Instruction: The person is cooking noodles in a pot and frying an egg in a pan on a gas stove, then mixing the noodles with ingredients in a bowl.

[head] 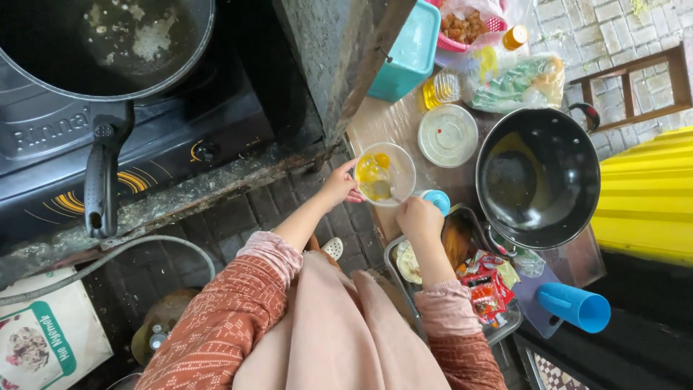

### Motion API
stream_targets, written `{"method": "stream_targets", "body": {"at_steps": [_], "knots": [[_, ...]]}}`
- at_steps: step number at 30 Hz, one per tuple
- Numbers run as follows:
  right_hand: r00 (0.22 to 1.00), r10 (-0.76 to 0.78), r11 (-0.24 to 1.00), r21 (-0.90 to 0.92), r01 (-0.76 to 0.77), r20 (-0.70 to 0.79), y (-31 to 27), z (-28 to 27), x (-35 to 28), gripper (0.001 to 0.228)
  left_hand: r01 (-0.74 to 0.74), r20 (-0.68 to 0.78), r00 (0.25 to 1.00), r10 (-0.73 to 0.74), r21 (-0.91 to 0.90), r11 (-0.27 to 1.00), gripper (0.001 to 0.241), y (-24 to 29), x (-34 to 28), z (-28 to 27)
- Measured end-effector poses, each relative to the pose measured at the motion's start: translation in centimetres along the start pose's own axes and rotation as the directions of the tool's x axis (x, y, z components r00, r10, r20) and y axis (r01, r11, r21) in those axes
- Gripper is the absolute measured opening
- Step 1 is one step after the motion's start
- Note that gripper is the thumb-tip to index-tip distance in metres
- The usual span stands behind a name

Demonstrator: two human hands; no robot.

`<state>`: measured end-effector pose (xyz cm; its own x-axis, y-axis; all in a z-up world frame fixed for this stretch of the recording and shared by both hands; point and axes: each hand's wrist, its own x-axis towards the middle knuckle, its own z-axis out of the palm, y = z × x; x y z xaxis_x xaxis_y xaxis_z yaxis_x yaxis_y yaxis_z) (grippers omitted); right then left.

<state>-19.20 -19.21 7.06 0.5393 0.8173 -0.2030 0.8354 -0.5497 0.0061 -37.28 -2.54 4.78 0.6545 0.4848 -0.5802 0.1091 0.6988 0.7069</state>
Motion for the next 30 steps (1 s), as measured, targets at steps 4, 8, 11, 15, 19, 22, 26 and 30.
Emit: {"method": "stream_targets", "body": {"at_steps": [4,8,11,15,19,22,26,30], "knots": [[0.968,-0.091,0.985,-0.162,0.054,-0.233,-1.7,1.5,1.6,0.017,-0.002,0.031,1.000,0.001,0.036,0.999,0.072,-0.7,1.0,0.3],[0.996,-0.086,0.996,0.037,0.085,0.025,-1.3,-1.2,0.2,0.027,-0.012,-0.026,1.000,0.014,0.069,0.998,0.070,2.6,-1.4,0.5],[0.984,-0.025,0.979,-0.203,-0.011,-0.174,0.9,2.5,1.3,0.021,0.010,-0.059,0.998,-0.005,0.078,0.997,0.071,3.2,-2.1,1.3],[0.993,-0.067,0.997,-0.044,0.063,-0.101,-1.3,-1.8,1.6,0.013,-0.014,-0.064,0.998,0.019,0.079,0.997,0.073,3.2,-0.9,1.8],[0.973,0.187,0.964,0.168,-0.209,0.138,0.9,-3.9,1.1,0.030,-0.032,-0.079,0.996,0.037,0.063,0.998,0.073,2.9,-0.6,1.7],[0.956,0.145,0.893,0.383,-0.237,0.254,0.7,-1.0,0.4,0.036,-0.029,-0.087,0.996,0.036,0.087,0.996,0.074,3.1,-0.9,2.4],[0.942,0.233,0.901,0.312,-0.303,0.243,0.2,0.5,-0.4,0.036,-0.045,-0.056,0.997,0.050,0.101,0.994,0.073,2.6,-0.7,2.9],[0.960,0.180,0.828,0.495,-0.265,0.214,-0.3,0.4,-0.1,0.033,-0.049,-0.060,0.997,0.058,0.142,0.989,0.073,2.4,-0.1,2.7]]}}
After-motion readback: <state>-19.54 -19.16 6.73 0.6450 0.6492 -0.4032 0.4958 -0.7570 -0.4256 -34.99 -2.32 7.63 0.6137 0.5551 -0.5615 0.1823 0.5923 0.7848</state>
